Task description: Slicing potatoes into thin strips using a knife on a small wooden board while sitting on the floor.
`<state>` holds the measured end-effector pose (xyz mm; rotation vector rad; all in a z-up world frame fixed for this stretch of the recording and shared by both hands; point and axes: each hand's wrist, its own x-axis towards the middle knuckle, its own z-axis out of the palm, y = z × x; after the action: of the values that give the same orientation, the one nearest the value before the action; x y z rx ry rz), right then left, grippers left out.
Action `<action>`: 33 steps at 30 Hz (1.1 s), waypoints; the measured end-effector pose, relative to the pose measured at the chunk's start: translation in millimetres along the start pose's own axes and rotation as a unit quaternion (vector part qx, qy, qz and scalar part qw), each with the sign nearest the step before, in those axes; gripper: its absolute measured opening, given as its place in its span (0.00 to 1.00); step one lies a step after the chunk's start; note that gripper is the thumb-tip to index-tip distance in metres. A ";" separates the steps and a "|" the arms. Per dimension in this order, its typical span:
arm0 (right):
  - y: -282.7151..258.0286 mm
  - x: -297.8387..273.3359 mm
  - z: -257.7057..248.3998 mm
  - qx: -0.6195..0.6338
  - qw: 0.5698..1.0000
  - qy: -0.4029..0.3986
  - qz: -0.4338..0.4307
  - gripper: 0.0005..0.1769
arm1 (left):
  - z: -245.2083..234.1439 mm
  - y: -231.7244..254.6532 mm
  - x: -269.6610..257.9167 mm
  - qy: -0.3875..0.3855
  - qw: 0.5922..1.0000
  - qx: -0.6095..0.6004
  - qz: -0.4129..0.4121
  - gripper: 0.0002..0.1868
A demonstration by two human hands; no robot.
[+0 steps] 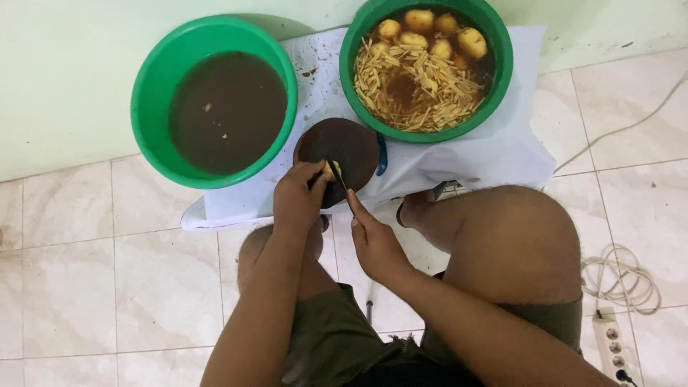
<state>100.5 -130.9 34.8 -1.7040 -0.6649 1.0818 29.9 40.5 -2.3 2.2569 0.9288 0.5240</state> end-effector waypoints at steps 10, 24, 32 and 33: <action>7.3 -4.2 2.6 -0.005 0.999 0.001 -0.048 0.31 | -0.5 -7.0 -1.9 0.013 1.000 -0.019 0.013 0.12; 7.8 -2.1 1.4 -0.030 0.997 -0.004 -0.064 0.30 | -0.3 -10.0 1.4 0.001 1.000 -0.014 0.013 0.12; 4.7 4.4 3.4 -0.024 0.999 -0.018 -0.046 0.31 | -3.6 -3.4 0.3 -0.008 1.000 -0.013 0.008 0.11; 2.3 5.0 3.8 -0.018 0.999 -0.019 -0.041 0.31 | -4.0 -0.9 -0.5 -0.002 1.000 -0.013 0.004 0.11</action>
<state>99.3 -126.0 30.4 -1.6757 -0.7761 1.0531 26.9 42.3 -0.2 2.2377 0.9066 0.5312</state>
